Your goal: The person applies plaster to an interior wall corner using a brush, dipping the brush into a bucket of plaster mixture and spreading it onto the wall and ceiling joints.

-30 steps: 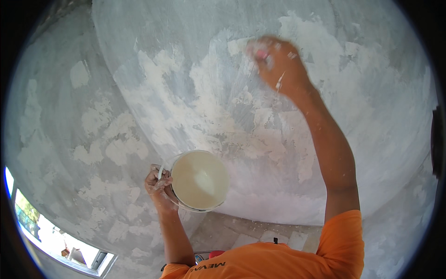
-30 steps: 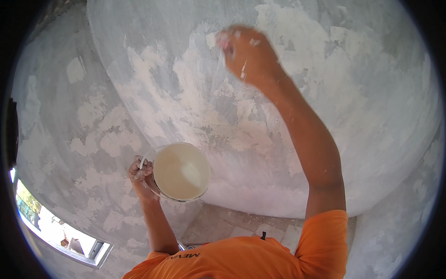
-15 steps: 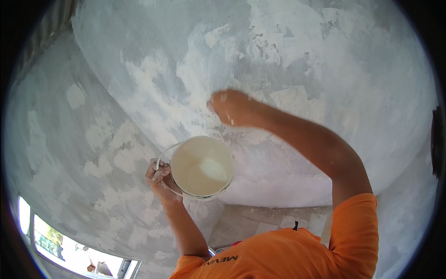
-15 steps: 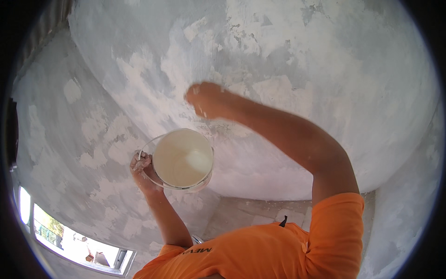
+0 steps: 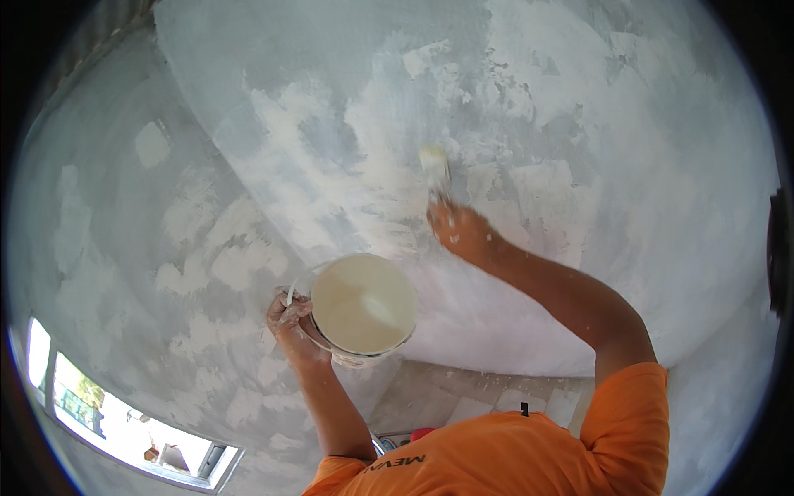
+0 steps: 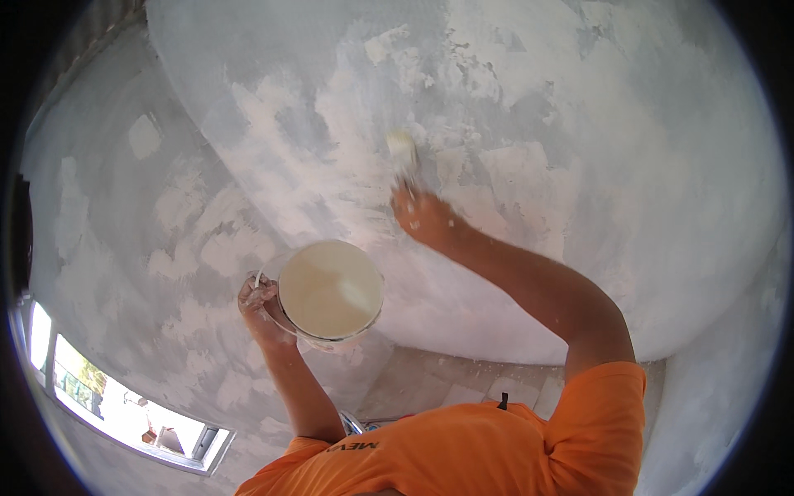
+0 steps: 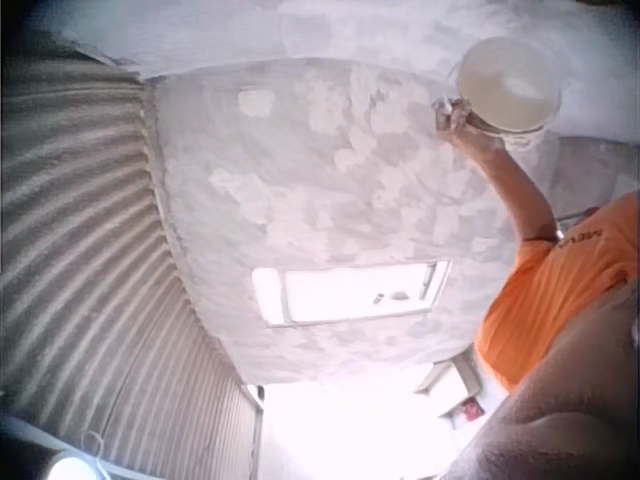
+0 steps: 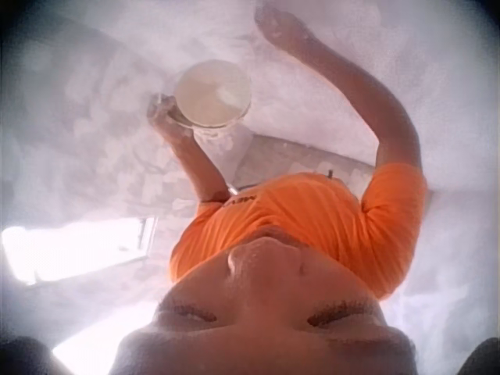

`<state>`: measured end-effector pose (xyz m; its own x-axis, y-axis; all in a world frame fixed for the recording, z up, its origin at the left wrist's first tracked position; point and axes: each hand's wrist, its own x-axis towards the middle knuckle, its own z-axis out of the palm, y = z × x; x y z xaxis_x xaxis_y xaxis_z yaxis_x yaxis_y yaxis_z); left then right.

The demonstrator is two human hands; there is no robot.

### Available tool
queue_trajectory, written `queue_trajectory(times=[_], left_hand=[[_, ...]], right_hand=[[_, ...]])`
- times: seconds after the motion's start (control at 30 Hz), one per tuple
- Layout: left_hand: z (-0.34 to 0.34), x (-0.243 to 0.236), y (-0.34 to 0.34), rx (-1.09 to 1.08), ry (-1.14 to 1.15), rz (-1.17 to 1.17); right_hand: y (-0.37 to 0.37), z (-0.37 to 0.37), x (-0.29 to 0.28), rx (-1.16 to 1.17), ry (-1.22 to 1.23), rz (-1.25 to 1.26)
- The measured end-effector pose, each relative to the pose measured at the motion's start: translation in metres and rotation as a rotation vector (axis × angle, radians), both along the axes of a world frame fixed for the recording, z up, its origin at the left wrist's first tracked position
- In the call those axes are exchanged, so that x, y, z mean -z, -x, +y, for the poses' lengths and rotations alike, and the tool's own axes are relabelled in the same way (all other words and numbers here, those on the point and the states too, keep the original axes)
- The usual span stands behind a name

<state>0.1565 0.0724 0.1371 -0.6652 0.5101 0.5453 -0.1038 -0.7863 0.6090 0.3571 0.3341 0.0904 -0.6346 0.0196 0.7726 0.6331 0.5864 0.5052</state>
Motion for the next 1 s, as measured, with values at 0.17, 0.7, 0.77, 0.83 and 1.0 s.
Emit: queue_trajectory(times=[0.17, 0.7, 0.77, 0.83, 1.0], left_hand=[[0.0, -0.005, -0.011, -0.077, 0.035, -0.009], [-0.001, -0.001, -0.006, -0.102, 0.168, -0.18], [0.004, 0.001, -0.005, -0.042, 0.129, -0.15], [0.0, 0.0, -0.003, -0.03, 0.12, -0.108], [-0.008, 0.004, 0.005, -0.054, 0.159, -0.101]], right_hand=[[-0.018, -0.015, -0.001, -0.245, 0.561, -0.167], [-0.071, 0.02, -0.06, -0.149, -0.004, 0.087], [-0.07, 0.003, -0.008, -0.208, 0.022, -0.099], [-0.073, -0.002, -0.013, -0.153, 0.503, -0.171], [-0.106, 0.008, -0.161, 0.056, 0.751, 0.33]])
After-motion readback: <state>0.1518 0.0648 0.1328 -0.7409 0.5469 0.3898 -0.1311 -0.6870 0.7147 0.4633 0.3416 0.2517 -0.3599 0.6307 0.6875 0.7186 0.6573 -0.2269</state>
